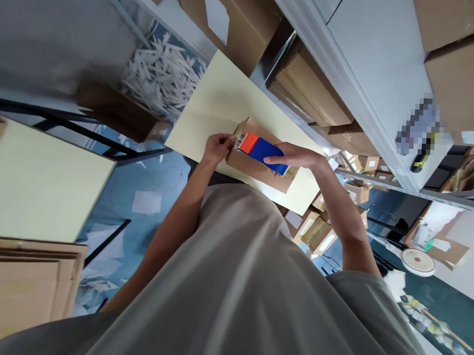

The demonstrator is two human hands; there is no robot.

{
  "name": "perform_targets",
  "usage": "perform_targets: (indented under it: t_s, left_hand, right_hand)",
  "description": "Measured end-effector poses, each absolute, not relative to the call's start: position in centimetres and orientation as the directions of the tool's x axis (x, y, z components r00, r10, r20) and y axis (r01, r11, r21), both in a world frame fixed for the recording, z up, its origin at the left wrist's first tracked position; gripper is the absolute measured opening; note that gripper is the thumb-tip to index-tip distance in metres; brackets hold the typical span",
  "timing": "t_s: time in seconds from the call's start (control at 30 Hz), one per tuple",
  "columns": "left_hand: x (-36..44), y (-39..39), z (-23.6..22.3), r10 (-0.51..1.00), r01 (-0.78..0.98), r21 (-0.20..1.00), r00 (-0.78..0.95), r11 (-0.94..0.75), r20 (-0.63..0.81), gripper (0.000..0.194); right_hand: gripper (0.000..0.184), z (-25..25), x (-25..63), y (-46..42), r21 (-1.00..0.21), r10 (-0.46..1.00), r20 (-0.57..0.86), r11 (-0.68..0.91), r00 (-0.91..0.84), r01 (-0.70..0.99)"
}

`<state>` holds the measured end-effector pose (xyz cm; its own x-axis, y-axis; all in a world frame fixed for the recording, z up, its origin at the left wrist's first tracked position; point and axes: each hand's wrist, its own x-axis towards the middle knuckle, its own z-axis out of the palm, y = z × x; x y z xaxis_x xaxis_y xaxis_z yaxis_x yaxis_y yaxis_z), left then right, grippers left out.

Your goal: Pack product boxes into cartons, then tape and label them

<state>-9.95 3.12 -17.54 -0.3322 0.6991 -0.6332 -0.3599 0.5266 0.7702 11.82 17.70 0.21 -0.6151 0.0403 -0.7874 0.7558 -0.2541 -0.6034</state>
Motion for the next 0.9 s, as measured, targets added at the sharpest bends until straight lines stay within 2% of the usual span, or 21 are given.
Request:
perform_targets:
  t_s: [0.07, 0.17, 0.23, 0.4, 0.53, 0.63, 0.77, 0.9]
  left_hand:
    - [-10.1, 2.6, -17.2, 0.697, -0.276, 0.802, -0.397, 0.529, -0.597, 0.024]
    - [-10.8, 1.8, -16.1, 0.714, -0.114, 0.884, -0.548, 0.453, -0.436, 0.036]
    - [-10.8, 1.6, -15.3, 0.757, -0.035, 0.916, -0.552, 0.399, -0.351, 0.029]
    - [-9.6, 2.1, -14.4, 0.804, 0.073, 0.898, -0.481, 0.434, -0.35, 0.01]
    - [-9.7, 2.0, -14.3, 0.822, 0.189, 0.89, -0.497, 0.416, -0.279, 0.013]
    - [-10.0, 2.1, -14.4, 0.825, 0.239, 0.878, -0.506, 0.414, -0.251, 0.02]
    - [-10.0, 2.4, -14.7, 0.832, 0.31, 0.855, -0.51, 0.416, -0.221, 0.022]
    - [-10.0, 3.0, -15.0, 0.828, 0.305, 0.848, -0.505, 0.434, -0.243, 0.025]
  right_hand:
    - [0.061, -0.1, 11.8, 17.7, -0.608, 0.035, -0.781, -0.274, -0.624, 0.745]
    - [0.063, -0.3, 12.0, 17.7, -0.611, 0.032, -0.775, -0.289, -0.631, 0.737]
    - [0.064, -0.4, 12.1, 17.8, -0.609, 0.022, -0.778, -0.27, -0.628, 0.746]
    - [0.067, -0.1, 11.3, 17.3, -0.613, 0.023, -0.779, -0.235, -0.627, 0.754]
    - [0.067, 2.0, 11.6, 17.0, -0.576, 0.04, -0.812, -0.221, -0.582, 0.787]
    - [0.064, 4.2, 16.2, 17.3, -0.474, 0.022, -0.877, -0.192, -0.48, 0.859]
    - [0.066, 6.6, 27.3, 17.5, -0.323, 0.048, -0.946, -0.218, -0.321, 0.921]
    - [0.07, 6.6, 35.2, 17.2, -0.269, 0.061, -0.963, -0.293, -0.262, 0.917]
